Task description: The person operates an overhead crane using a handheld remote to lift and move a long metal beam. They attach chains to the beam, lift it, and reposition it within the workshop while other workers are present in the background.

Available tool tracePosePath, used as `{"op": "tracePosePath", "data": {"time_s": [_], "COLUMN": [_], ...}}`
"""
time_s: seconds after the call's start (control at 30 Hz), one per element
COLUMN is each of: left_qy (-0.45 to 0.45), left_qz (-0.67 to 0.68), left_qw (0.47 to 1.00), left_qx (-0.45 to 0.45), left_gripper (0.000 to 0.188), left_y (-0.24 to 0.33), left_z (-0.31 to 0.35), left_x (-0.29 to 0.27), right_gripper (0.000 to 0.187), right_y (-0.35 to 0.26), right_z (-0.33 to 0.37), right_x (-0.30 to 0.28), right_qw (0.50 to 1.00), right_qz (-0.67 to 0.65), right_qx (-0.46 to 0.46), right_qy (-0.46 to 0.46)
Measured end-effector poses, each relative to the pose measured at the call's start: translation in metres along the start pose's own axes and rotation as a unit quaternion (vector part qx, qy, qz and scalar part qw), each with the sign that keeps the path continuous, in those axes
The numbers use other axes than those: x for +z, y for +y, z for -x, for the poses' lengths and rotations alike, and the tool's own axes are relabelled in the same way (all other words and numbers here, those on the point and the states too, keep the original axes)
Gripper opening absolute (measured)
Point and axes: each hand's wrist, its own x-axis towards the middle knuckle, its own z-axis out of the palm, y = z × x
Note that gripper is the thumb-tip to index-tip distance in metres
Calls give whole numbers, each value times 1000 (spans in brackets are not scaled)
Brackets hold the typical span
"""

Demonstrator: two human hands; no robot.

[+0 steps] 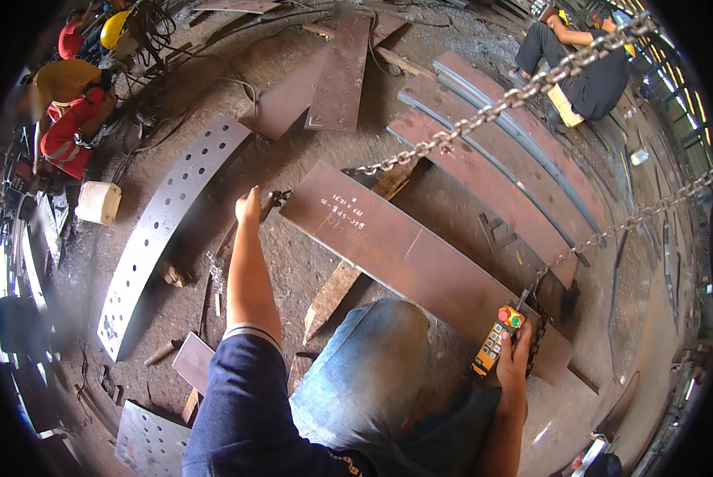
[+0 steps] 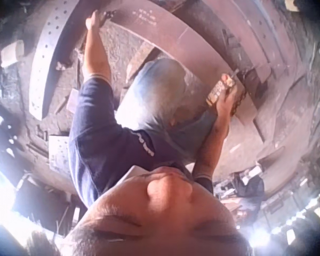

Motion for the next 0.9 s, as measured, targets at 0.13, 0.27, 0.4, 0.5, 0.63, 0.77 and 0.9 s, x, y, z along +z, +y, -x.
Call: {"op": "tracePosePath", "data": {"time_s": [0.13,0.27,0.4,0.5,0.63,0.77,0.9], "left_qy": [-17,-62,-105,-142,-169,-155,-154], "left_qz": [54,65,23,7,-12,-64,-78], "left_qw": [998,996,994,989,985,985,985], "left_qx": [4,-5,-29,-50,-16,30,18], "left_gripper": [42,46,51,50,51,53,52], "left_y": [-62,-99,-119,-122,-110,-96,-94], "left_z": [20,55,113,162,202,211,230], "left_x": [-24,-43,-50,-51,-52,-45,-34], "right_gripper": [57,56,55,55,57,59,59], "right_y": [-2,-6,-14,-16,-15,-15,-18], "right_z": [-1,-4,-9,-13,-13,-10,-6], "right_x": [0,3,8,13,17,7,-6], "right_qw": [1000,1000,1000,999,999,998,996], "right_qz": [22,14,15,-22,1,16,43], "right_qx": [7,7,-7,-28,-33,-59,-73], "right_qy": [-5,6,3,-10,3,-2,6]}}
